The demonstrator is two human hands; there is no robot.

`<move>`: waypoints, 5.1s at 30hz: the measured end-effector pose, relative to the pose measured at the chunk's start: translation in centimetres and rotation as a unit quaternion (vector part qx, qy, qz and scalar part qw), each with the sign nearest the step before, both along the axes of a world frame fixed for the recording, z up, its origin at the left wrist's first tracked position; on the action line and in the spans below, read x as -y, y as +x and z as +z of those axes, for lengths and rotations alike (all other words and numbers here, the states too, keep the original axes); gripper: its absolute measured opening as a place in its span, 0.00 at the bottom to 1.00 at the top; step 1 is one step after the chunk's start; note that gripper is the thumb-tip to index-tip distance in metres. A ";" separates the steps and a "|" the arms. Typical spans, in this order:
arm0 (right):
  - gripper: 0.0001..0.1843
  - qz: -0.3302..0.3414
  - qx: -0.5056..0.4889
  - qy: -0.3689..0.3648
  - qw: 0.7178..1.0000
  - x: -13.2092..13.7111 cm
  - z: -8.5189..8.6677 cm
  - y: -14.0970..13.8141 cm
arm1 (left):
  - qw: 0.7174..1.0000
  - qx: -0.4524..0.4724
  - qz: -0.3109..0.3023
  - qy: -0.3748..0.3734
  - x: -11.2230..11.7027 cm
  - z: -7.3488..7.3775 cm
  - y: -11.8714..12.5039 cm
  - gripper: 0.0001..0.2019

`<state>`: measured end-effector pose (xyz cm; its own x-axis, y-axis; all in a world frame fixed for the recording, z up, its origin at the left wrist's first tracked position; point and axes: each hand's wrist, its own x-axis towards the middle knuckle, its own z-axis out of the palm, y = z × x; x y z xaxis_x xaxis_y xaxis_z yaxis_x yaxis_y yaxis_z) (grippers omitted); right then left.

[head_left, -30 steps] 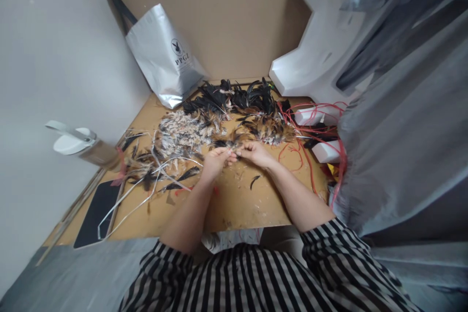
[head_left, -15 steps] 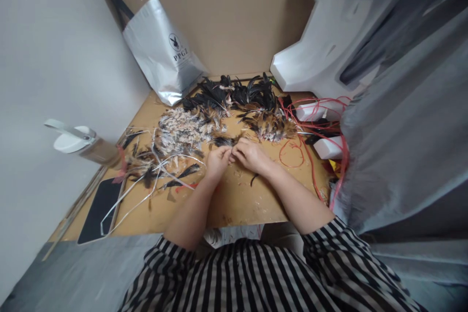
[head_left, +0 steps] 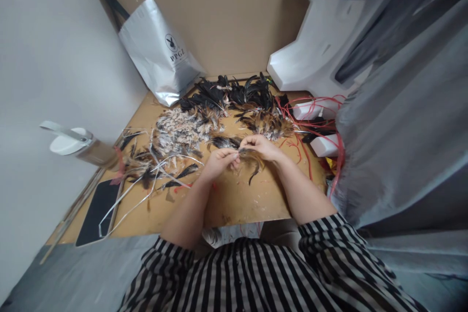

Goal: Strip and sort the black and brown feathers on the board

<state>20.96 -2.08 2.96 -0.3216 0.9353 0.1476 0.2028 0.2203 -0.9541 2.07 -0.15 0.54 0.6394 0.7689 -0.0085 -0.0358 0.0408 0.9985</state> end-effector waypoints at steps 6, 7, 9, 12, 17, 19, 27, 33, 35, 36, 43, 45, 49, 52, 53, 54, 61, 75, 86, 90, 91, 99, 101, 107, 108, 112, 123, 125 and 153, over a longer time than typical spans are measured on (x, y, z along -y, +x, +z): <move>0.14 -0.110 -0.109 -0.035 0.987 -0.6 -1.8 -2.6 | 0.980 0.114 0.117 -0.110 -0.6 -0.7 0.4 0.12; 0.14 -0.118 -0.110 -0.045 0.986 -0.7 -2.1 -3.1 | 0.975 0.129 0.135 -0.120 -0.7 -0.8 0.5 0.11; 0.15 -0.133 -0.113 -0.048 0.984 -0.8 -2.5 -3.8 | 0.966 0.145 0.168 -0.135 -0.9 -1.0 0.5 0.12; 0.13 -0.153 -0.111 -0.027 0.982 -0.7 -2.7 -4.6 | 0.960 0.139 0.203 -0.135 -1.1 -1.3 0.6 0.13; 0.11 -0.172 -0.075 0.030 0.982 -0.5 -2.8 -5.3 | 0.961 0.096 0.238 -0.105 -1.3 -1.9 0.7 0.13; 0.10 -0.181 -0.059 0.055 0.980 -0.6 -3.2 -5.5 | 0.962 0.079 0.245 -0.093 -1.3 -2.0 0.8 0.13; 0.09 -0.217 -0.056 0.060 0.973 -0.8 -3.9 -5.2 | 0.973 0.049 0.217 -0.067 -1.1 -2.1 0.8 0.15; 0.10 -0.180 -0.090 0.020 0.979 -0.7 -3.2 -4.5 | 0.990 0.017 0.123 -0.064 -1.4 -2.1 0.3 0.15; 0.10 -0.170 -0.099 0.018 0.980 -0.6 -3.0 -4.4 | 0.992 0.004 0.109 -0.060 -1.4 -2.2 0.2 0.13; 0.10 -0.166 -0.101 0.018 0.981 -0.6 -3.0 -4.4 | 0.992 0.006 0.109 -0.066 -1.4 -2.2 0.2 0.13; 0.08 -0.181 -0.018 0.095 0.979 -0.8 -2.9 -4.0 | 0.970 0.075 0.123 -0.197 -1.2 -2.0 -0.1 0.11; 0.08 -0.186 0.005 0.120 0.975 -0.8 -2.8 -3.9 | 0.966 0.086 0.121 -0.214 -1.1 -1.7 -0.1 0.12; 0.08 -0.175 0.020 0.125 0.976 -0.7 -2.4 -3.8 | 0.962 0.100 0.127 -0.221 -0.9 -1.4 0.0 0.12; 0.09 -0.169 0.023 0.130 0.977 -0.5 -2.0 -3.9 | 0.963 0.093 0.139 -0.212 -0.9 -1.4 0.1 0.12; 0.09 -0.168 0.024 0.135 0.976 -0.4 -1.9 -4.0 | 0.964 0.088 0.143 -0.206 -0.9 -1.5 0.1 0.12; 0.09 -0.169 0.026 0.140 0.975 -0.4 -1.8 -4.0 | 0.966 0.080 0.147 -0.199 -1.0 -1.5 0.1 0.12; 0.09 -0.159 -0.025 0.104 0.981 -0.6 -2.5 -4.2 | 0.979 0.013 0.137 -0.152 -1.3 -1.7 -0.1 0.16; 0.11 -0.175 -0.133 -0.058 0.974 -0.3 -2.4 -4.9 | 0.986 -0.026 0.133 -0.097 -0.7 -1.4 -0.1 0.13; 0.09 -0.227 -0.197 -0.093 0.949 -0.6 -2.4 -5.1 | 0.986 -0.055 0.149 -0.043 -0.7 -0.9 0.1 0.14; 0.09 -0.235 -0.232 -0.116 0.937 -1.0 -2.8 -4.9 | 0.980 -0.052 0.191 0.031 -0.6 -0.7 0.0 0.13; 0.09 -0.236 -0.237 -0.123 0.934 -1.0 -2.9 -4.8 | 0.978 -0.048 0.196 0.057 -0.5 -0.6 0.0 0.12; 0.10 -0.226 -0.244 -0.155 0.930 -1.3 -3.3 -4.4 | 0.952 -0.051 0.195 0.230 -0.3 0.2 -0.2 0.05; 0.10 -0.223 -0.240 -0.157 0.932 -1.3 -3.4 -4.4 | 0.947 -0.048 0.192 0.252 -0.4 0.1 -0.3 0.04; 0.09 -0.222 -0.226 -0.143 0.938 -1.2 -3.4 -4.6 | 0.963 -0.026 0.213 0.163 -0.4 -0.1 0.2 0.07; 0.09 -0.222 -0.226 -0.141 0.938 -1.2 -3.3 -4.6 | 0.965 -0.015 0.220 0.139 -0.3 -0.1 0.2 0.08; 0.09 -0.215 -0.229 -0.139 0.939 -1.1 -3.2 -4.6 | 0.968 0.016 0.227 0.110 -0.4 -0.2 0.3 0.12; 0.08 -0.202 -0.238 -0.156 0.937 -1.1 -3.3 -4.5 | 0.926 -0.041 0.207 0.312 -0.3 0.2 -0.3 0.06; 0.08 -0.199 -0.234 -0.158 0.939 -1.1 -3.2 -4.5 | 0.920 -0.041 0.206 0.331 -0.5 0.0 -0.3 0.06; 0.12 -0.203 0.094 -0.029 0.974 -0.9 -3.6 -3.6 | 0.979 -0.043 0.201 0.010 -1.9 -1.4 -0.3 0.17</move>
